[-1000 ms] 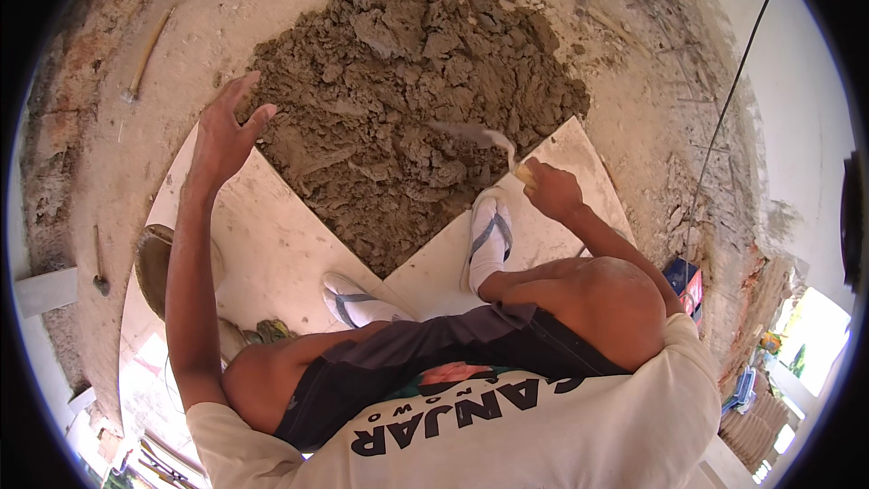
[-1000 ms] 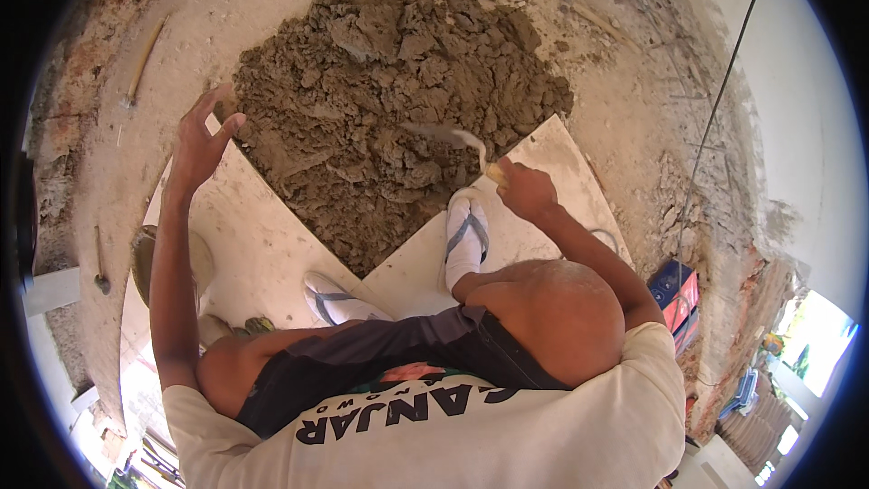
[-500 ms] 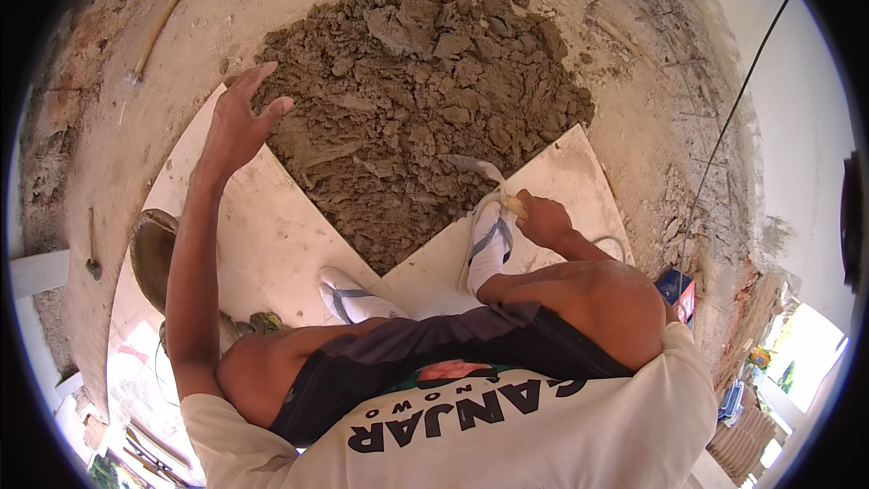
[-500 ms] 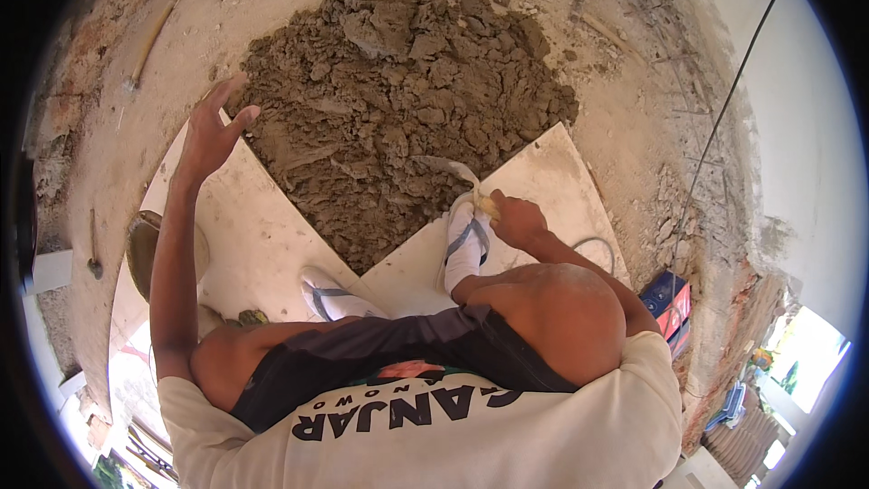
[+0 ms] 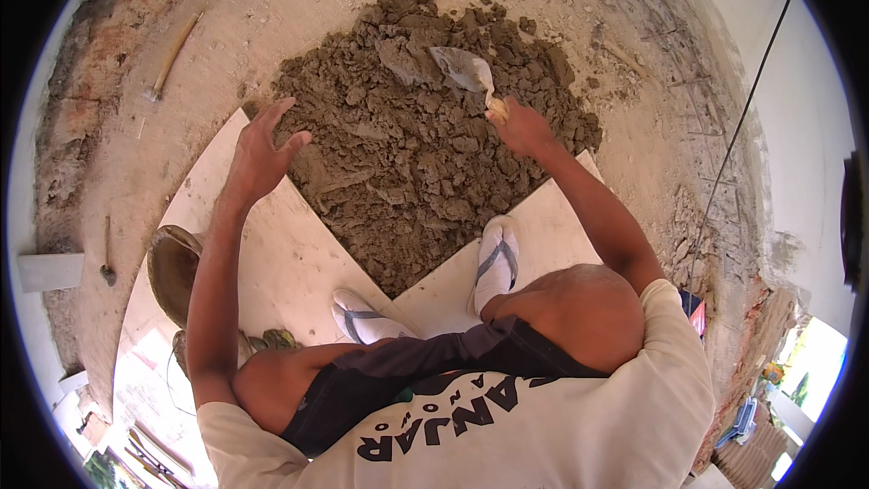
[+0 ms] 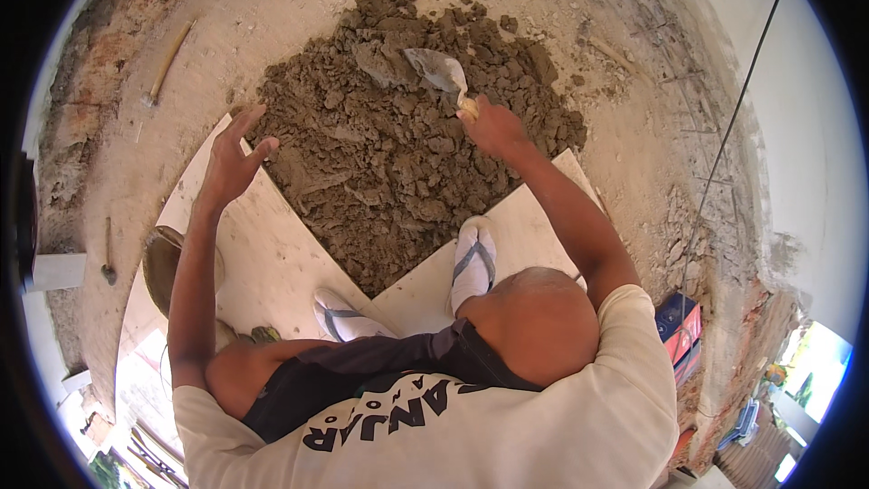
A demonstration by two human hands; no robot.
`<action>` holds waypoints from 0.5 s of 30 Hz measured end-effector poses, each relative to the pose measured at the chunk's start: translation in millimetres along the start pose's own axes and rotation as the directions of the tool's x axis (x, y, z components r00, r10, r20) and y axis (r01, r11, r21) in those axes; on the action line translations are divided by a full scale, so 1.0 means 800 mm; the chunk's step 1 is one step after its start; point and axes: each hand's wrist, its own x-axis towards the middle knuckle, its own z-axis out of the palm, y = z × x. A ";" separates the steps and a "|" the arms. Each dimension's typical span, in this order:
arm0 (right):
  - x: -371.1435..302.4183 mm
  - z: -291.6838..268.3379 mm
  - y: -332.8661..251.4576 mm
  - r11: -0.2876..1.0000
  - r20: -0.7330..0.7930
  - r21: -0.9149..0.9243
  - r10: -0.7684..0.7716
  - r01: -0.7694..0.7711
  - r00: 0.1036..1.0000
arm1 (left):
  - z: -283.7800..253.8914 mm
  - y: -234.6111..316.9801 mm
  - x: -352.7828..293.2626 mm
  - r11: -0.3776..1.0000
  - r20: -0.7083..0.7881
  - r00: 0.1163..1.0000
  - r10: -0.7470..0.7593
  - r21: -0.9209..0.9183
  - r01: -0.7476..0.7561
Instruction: The person pours wet mortar from a bucket onto the floor and spreads it evenly using a trowel.
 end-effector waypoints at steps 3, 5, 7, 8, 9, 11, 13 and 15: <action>0.027 0.000 0.017 1.000 -0.036 0.012 0.023 -0.023 0.999 | -0.007 0.000 -0.009 0.999 -0.034 0.999 -0.028 0.015 0.028; 0.062 0.007 0.034 0.998 -0.135 0.023 0.067 -0.065 0.989 | -0.007 0.001 -0.008 0.999 -0.018 0.999 -0.051 -0.002 0.051; 0.085 -0.005 0.034 0.995 -0.098 -0.007 0.099 -0.100 0.990 | -0.010 -0.004 -0.012 0.998 -0.014 0.998 -0.068 0.006 0.068; 0.095 -0.018 0.029 0.993 -0.086 -0.023 0.115 -0.117 0.990 | -0.008 -0.010 -0.016 0.997 -0.021 0.997 -0.069 0.019 0.069; 0.108 -0.026 0.036 0.991 -0.125 0.009 0.132 -0.132 0.983 | -0.007 -0.013 -0.018 0.997 -0.028 0.997 -0.068 0.031 0.069; 0.124 -0.036 0.070 0.984 -0.190 0.074 0.176 -0.165 0.966 | -0.001 -0.007 -0.016 0.997 -0.032 0.997 -0.064 -0.046 0.062; 0.125 -0.054 0.064 0.969 -0.076 0.189 0.179 -0.162 0.981 | -0.007 -0.011 -0.018 0.996 -0.030 0.997 -0.074 -0.056 0.072; 0.093 -0.051 0.029 0.947 -0.033 0.294 0.143 -0.127 0.989 | -0.015 -0.017 -0.027 0.995 -0.025 0.995 -0.101 -0.022 0.100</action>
